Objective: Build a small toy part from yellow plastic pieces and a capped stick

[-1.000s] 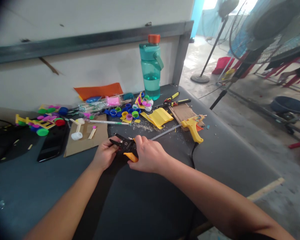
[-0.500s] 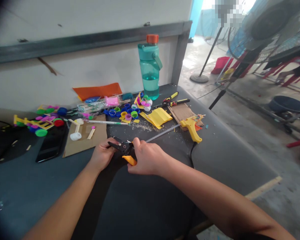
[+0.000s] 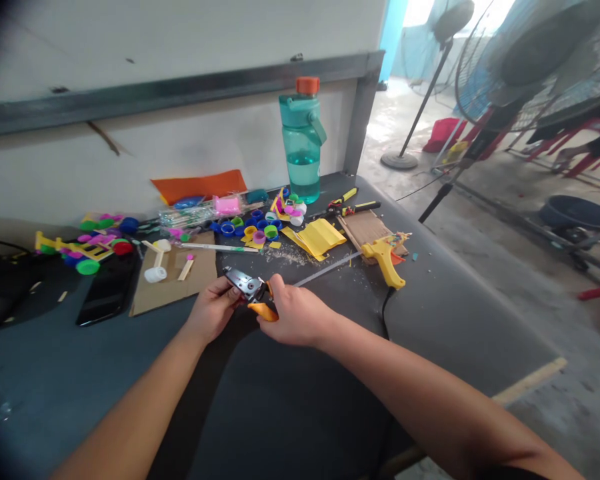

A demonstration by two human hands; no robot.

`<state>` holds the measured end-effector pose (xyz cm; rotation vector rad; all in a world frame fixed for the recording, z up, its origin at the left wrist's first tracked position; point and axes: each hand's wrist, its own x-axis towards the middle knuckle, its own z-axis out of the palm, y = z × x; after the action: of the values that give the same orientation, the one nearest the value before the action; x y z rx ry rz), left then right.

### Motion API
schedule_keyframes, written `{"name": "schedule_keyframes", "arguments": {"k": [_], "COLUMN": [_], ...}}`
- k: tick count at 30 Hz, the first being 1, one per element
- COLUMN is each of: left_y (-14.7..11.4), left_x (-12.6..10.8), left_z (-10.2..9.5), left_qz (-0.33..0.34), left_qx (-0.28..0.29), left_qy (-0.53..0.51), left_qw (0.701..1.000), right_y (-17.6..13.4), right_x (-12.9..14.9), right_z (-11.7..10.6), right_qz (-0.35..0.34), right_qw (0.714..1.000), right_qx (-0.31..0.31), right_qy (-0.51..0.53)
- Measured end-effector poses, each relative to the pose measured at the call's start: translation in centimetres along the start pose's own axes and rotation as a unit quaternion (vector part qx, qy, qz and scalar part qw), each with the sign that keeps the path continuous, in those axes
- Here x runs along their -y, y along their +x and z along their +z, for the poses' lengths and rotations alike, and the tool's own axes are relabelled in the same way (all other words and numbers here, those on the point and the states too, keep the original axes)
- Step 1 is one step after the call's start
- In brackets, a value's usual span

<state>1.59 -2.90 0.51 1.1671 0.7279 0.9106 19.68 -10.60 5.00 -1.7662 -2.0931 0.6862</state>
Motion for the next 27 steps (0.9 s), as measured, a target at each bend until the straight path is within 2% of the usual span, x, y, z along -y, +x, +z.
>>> {"name": "schedule_keyframes", "arguments": {"k": [4, 8, 13, 17, 22, 25, 27], "left_y": [-0.1, -0.1, -0.2, 0.0, 0.5, 0.7, 0.8], "left_x": [-0.7, -0.7, -1.0, -1.2, -1.4, -1.8, -2.1], "left_z": [0.5, 0.4, 0.6, 0.7, 0.1, -0.5, -0.9], "left_qz": [0.001, -0.003, -0.012, -0.026, -0.030, -0.028, -0.033], "left_qx": [0.016, 0.032, 0.024, -0.018, -0.103, -0.131, -0.140], "left_qy": [-0.048, -0.054, -0.037, -0.045, -0.112, -0.156, -0.183], "left_qw": [0.999, 0.998, 0.999, 0.998, 0.988, 0.979, 0.973], "right_y": [0.2, 0.3, 0.2, 0.1, 0.3, 0.7, 0.9], "right_x": [-0.7, -1.3, -1.0, -1.2, -2.0, -2.2, -2.2], "right_z": [-0.3, -0.5, -0.3, -0.1, 0.2, 0.4, 0.6], "right_qz": [0.077, 0.132, 0.149, 0.168, 0.145, 0.129, 0.127], "right_qw": [0.988, 0.973, 0.975, 0.970, 0.971, 0.969, 0.967], "right_qx": [-0.051, -0.089, -0.085, -0.103, -0.164, -0.209, -0.218], "right_qy": [0.122, 0.164, 0.141, 0.141, 0.091, 0.032, -0.017]}}
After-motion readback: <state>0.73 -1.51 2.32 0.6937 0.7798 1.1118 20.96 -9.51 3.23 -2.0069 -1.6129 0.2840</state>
